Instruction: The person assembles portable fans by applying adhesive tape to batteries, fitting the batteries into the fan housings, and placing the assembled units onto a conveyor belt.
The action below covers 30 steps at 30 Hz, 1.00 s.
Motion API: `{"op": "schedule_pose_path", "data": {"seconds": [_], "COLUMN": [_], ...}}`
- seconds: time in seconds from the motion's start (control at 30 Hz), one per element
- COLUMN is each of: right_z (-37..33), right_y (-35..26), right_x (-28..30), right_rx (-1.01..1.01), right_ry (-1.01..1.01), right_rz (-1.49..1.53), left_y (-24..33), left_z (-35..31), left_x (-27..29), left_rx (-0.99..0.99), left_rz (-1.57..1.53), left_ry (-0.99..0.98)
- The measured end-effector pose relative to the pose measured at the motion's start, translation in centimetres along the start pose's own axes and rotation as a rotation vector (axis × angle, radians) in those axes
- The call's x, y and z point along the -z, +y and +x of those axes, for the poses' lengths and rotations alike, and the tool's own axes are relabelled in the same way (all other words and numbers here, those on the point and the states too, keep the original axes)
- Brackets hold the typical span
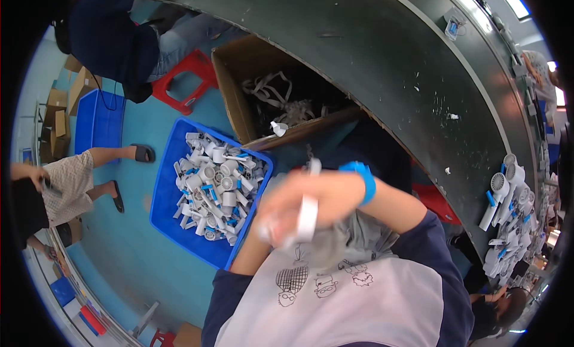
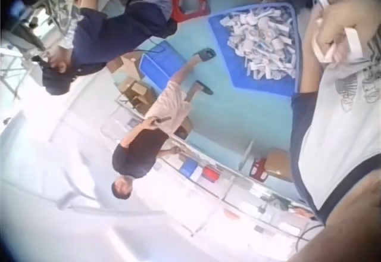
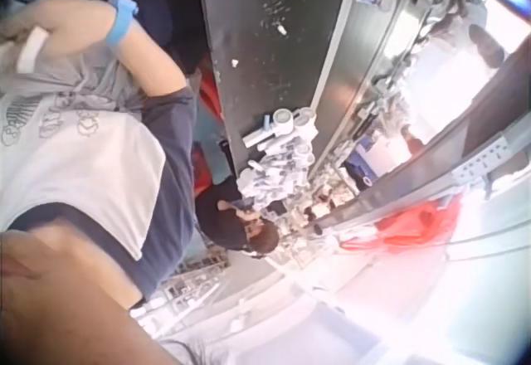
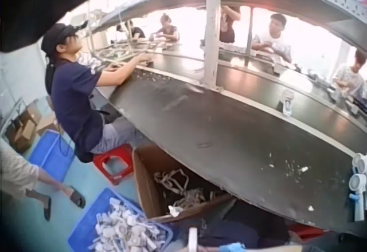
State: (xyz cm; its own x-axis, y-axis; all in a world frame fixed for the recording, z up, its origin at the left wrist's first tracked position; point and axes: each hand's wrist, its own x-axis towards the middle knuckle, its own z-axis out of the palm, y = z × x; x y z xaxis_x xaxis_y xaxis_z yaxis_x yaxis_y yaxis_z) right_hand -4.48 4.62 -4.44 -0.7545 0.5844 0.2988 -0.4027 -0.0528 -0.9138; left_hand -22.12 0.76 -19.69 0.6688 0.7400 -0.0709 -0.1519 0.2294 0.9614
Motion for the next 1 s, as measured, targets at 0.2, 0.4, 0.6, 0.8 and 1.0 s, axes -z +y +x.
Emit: {"op": "schedule_pose_path", "data": {"seconds": [0.2,0.4,0.6,0.8,1.0], "right_z": [1.3,-1.9,1.9,5.1,10.3], "right_y": [-5.5,-12.2,-4.8,6.7,5.9], "right_x": [8.2,10.3,5.6,2.7,2.4], "right_rx": [0.629,1.055,0.328,0.050,0.064], "right_ry": [0.981,1.013,0.822,0.665,0.474], "right_rz": [0.483,-0.158,-0.989,-0.524,0.075], "left_y": [3.5,14.4,26.0,30.4,33.2], "left_z": [-5.0,-2.4,4.4,11.0,8.8], "left_x": [6.9,12.1,7.5,-0.6,0.0], "left_rx": [0.305,0.130,-0.410,-0.459,-0.290], "left_rz": [-0.613,-0.104,-0.307,-0.641,-0.782], "left_ry": [0.079,0.816,0.260,-0.064,-0.147]}}
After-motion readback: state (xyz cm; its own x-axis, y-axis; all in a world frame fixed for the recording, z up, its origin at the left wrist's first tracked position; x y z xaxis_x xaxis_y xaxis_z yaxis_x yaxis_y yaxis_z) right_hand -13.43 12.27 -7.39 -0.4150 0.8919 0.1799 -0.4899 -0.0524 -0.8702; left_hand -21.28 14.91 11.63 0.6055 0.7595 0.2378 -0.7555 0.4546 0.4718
